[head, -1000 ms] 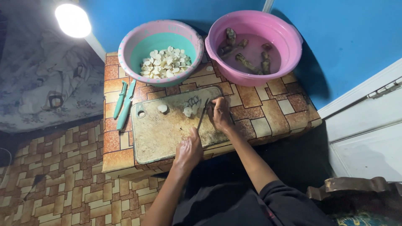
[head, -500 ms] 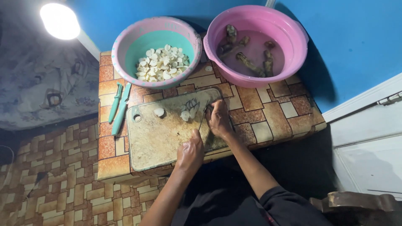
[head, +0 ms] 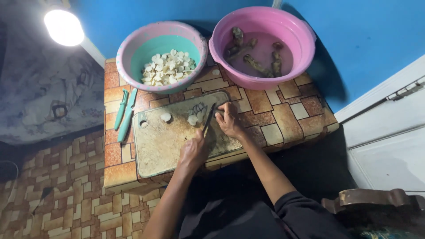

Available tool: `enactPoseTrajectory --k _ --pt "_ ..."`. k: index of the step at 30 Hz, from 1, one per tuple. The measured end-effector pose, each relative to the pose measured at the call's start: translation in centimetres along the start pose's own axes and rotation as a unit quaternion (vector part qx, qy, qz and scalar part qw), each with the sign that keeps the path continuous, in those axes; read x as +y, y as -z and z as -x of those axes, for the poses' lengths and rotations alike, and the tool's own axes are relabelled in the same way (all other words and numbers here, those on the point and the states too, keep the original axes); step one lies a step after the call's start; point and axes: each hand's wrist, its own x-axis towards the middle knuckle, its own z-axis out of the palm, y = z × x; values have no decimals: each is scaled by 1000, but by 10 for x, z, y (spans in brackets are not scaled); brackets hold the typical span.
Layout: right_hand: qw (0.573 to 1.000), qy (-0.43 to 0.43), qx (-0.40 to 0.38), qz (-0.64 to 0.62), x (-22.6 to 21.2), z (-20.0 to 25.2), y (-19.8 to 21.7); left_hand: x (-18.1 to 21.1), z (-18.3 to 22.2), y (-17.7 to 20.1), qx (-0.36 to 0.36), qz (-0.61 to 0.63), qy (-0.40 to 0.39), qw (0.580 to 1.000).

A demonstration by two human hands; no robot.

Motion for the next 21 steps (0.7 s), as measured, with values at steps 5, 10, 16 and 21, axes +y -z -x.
enactPoseTrajectory --k 5,10,16,21 --pt "999 10 28 -33 -27 0 15 -13 14 -6 15 -18 1 1000" --pt "999 -9 5 -50 -33 -1 21 -2 41 21 21 19 -19 999" --pt "1000 -4 21 -1 -47 6 23 11 66 40 39 15 -27 999" --pt "999 15 51 -4 -43 4 21 17 78 56 58 16 -36 997"
